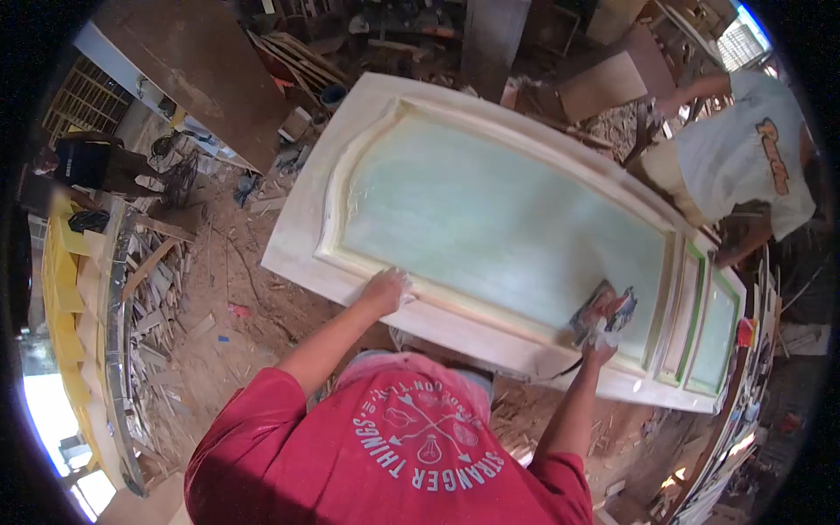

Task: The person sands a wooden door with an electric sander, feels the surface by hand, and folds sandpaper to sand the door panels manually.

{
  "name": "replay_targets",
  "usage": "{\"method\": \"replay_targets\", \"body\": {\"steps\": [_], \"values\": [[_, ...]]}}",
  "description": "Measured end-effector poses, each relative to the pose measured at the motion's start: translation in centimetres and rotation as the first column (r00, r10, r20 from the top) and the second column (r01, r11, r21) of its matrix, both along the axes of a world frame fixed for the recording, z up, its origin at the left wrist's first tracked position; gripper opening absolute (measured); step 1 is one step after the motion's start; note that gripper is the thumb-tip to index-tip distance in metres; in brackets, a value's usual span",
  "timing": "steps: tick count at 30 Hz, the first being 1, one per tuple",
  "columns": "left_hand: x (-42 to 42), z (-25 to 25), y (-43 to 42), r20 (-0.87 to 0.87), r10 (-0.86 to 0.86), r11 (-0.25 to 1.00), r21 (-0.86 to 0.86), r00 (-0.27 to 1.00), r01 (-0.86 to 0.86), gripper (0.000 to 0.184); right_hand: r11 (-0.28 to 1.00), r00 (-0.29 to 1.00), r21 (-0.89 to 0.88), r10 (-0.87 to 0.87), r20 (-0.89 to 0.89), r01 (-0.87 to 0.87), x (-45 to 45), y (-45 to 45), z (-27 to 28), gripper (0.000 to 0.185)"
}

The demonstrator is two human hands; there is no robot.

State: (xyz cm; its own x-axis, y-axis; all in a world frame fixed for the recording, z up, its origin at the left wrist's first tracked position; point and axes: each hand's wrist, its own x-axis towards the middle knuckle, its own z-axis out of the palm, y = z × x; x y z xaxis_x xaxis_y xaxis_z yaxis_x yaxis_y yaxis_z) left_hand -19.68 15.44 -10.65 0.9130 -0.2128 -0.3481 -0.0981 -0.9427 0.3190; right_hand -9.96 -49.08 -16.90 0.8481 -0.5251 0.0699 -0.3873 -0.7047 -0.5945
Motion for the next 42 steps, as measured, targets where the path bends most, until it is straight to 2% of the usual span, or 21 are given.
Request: {"method": "replay_targets", "body": {"steps": [2, 3, 4, 7, 10, 11, 14, 15, 19, 22, 25, 27, 29, 31, 34, 36, 39, 42], "values": [[0.1, 2.1, -0.8, -0.065, 0.017, 1.000, 0.002, 0.998, -0.017, 0.046, 0.985, 0.994, -0.149, 0.070, -0.080, -0.082, 0.1, -2.2, -2.4, 0.054], [0.1, 2.5, -1.2, -0.092, 0.028, 1.000, 0.007, 0.995, -0.027, 0.046, 0.991, 0.996, -0.111, 0.069, -0.054, -0.075, 0.0, -1.7, -2.2, 0.058], [-0.4, 1.8, -1.4, -0.034, 0.038, 0.999, 0.004, 0.999, -0.038, 0.046, 0.995, 0.997, -0.070, 0.069, -0.023, -0.071, 0.1, -0.4, -1.3, 0.064], [-2.2, -2.7, -0.5, 0.131, 0.052, 0.998, 0.011, 0.990, -0.054, 0.050, 0.996, 0.979, 0.083, -0.003, 0.204, -0.014, -0.4, 5.0, 4.3, 0.063], [-2.3, 0.6, -2.1, 0.019, 0.156, 0.985, 0.074, 0.988, -0.157, 0.057, 0.993, 0.996, 0.100, -0.075, 0.049, 0.070, -0.6, 7.2, 8.1, 0.063], [-2.1, 1.7, -2.7, -0.019, 0.177, 0.980, 0.099, 0.984, -0.174, 0.059, 0.982, 0.996, 0.184, -0.050, 0.077, 0.035, -0.8, 7.8, 8.8, 0.063], [-1.0, 2.7, -3.8, -0.087, 0.220, 0.969, 0.136, 0.972, -0.207, 0.062, 0.980, 0.993, 0.175, -0.103, 0.058, 0.092, -0.2, 4.9, 4.4, 0.053], [-0.9, 1.7, -3.4, -0.085, 0.227, 0.969, 0.124, 0.970, -0.215, 0.063, 0.998, 0.965, 0.055, -0.008, 0.263, -0.007, -0.2, 5.4, 4.4, 0.046], [-0.8, 0.5, -2.4, -0.071, 0.265, 0.964, 0.006, 0.962, -0.265, 0.060, 0.969, 0.985, 0.248, -0.026, 0.171, -0.018, 0.1, 5.0, 4.2, 0.043], [-2.7, -1.9, -2.1, 0.088, 0.380, 0.917, 0.094, 0.921, -0.387, 0.055, 0.931, 0.996, 0.364, -0.053, 0.065, 0.026, -0.5, 6.3, 6.9, 0.051], [-3.8, -1.6, -1.9, 0.137, 0.384, 0.912, 0.096, 0.913, -0.398, 0.054, 0.881, 0.996, 0.472, -0.069, 0.048, 0.039, -0.5, 6.9, 8.2, 0.048], [-3.6, -1.4, -0.7, 0.152, 0.367, 0.914, 0.125, 0.918, -0.386, 0.054, 0.885, 0.998, 0.466, -0.011, 0.069, -0.023, -0.4, 6.4, 7.7, 0.046], [-3.8, -1.5, 1.0, 0.172, 0.341, 0.923, 0.124, 0.924, -0.364, 0.050, 0.839, 0.999, 0.544, -0.035, 0.004, 0.027, -0.7, 6.6, 8.6, 0.044], [-3.1, -0.6, 2.3, 0.207, 0.309, 0.939, 0.090, 0.928, -0.332, 0.044, 0.848, 1.000, 0.530, -0.028, 0.002, 0.023, -0.6, 7.1, 9.1, 0.043], [-0.6, 1.4, 2.6, 0.085, 0.272, 0.961, 0.032, 0.958, -0.276, 0.031, 0.915, 0.999, 0.404, -0.001, 0.053, -0.021, -0.2, 6.9, 8.6, 0.041], [1.3, 0.3, 3.1, 0.026, 0.194, 0.979, -0.064, 0.981, -0.192, 0.027, 0.933, 0.999, 0.358, -0.027, 0.033, 0.013, -0.7, 7.2, 9.0, 0.041], [4.3, -3.1, 3.9, -0.023, -0.017, 0.982, -0.190, 1.000, 0.012, 0.019, 0.995, 0.989, 0.095, 0.000, 0.147, -0.014, -1.1, 4.8, 4.9, 0.040], [6.2, -4.0, 4.0, 0.041, -0.255, 0.936, -0.239, 0.966, 0.258, 0.011, 0.994, 0.990, 0.001, 0.113, 0.084, -0.113, -1.4, 2.5, 2.9, 0.036]]}}
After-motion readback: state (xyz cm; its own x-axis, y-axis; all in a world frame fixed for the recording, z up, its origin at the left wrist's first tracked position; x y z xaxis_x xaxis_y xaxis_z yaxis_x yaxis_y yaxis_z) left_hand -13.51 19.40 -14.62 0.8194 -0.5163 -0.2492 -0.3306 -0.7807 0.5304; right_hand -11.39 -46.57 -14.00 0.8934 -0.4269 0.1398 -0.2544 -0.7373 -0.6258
